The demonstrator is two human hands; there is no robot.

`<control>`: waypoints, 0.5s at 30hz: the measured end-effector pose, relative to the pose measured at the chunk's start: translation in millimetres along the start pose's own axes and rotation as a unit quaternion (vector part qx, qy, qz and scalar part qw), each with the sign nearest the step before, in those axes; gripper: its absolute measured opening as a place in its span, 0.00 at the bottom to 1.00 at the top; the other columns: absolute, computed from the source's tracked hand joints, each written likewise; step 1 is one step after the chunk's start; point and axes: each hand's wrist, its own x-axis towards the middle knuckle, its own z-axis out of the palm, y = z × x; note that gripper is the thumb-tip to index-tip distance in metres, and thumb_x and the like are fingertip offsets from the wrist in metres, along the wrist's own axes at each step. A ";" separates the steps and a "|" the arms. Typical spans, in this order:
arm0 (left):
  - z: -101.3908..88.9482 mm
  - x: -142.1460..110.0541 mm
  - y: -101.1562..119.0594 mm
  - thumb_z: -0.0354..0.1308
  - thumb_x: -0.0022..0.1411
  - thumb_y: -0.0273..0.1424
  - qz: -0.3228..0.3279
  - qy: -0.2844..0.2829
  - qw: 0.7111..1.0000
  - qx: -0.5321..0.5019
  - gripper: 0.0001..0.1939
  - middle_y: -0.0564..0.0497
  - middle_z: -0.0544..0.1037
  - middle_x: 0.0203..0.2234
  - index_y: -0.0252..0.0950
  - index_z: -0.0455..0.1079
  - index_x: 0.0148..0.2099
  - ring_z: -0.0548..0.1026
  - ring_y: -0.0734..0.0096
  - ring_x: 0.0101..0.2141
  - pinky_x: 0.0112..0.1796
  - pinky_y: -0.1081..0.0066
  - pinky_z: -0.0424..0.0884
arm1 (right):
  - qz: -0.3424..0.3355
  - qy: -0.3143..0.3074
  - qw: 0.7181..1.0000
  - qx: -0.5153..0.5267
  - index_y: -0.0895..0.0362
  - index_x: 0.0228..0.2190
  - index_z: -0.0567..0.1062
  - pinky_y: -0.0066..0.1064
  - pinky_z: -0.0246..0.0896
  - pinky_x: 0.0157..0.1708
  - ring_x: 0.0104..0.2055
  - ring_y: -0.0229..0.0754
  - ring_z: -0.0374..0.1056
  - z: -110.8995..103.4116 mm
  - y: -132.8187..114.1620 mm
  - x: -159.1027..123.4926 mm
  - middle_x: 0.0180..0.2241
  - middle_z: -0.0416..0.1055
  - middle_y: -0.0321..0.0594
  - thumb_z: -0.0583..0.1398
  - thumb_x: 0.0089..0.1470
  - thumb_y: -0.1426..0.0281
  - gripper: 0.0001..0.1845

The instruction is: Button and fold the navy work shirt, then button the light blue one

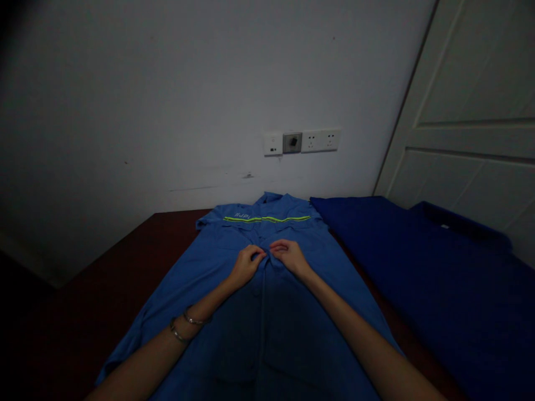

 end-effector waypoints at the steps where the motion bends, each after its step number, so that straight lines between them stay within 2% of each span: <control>1: 0.1 -0.1 -0.5 0.53 0.58 0.28 0.000 0.000 1.000 -0.002 0.06 0.50 0.76 0.28 0.35 0.71 0.31 0.71 0.69 0.34 0.38 0.70 0.63 | -0.009 -0.004 1.000 -0.001 0.59 0.26 0.73 0.30 0.63 0.33 0.29 0.38 0.68 0.5 1.3 0.5 0.24 0.72 0.37 0.62 0.32 0.72 0.12; 7: 0.2 0.2 -1.7 0.53 0.57 0.26 0.004 -0.001 1.000 -0.019 0.06 0.49 0.75 0.28 0.34 0.71 0.30 0.71 0.69 0.34 0.38 0.71 0.64 | -0.084 -0.019 0.996 -0.027 0.59 0.28 0.73 0.32 0.64 0.36 0.30 0.38 0.68 2.7 7.4 2.2 0.26 0.72 0.37 0.62 0.35 0.71 0.12; 15: 0.4 -0.2 -2.0 0.53 0.56 0.25 0.000 0.007 0.999 -0.042 0.06 0.50 0.75 0.28 0.34 0.71 0.30 0.71 0.69 0.33 0.38 0.71 0.65 | -0.159 -0.021 0.977 -0.141 0.58 0.36 0.72 0.33 0.62 0.39 0.34 0.39 0.69 3.2 4.0 -3.7 0.29 0.73 0.37 0.59 0.44 0.70 0.13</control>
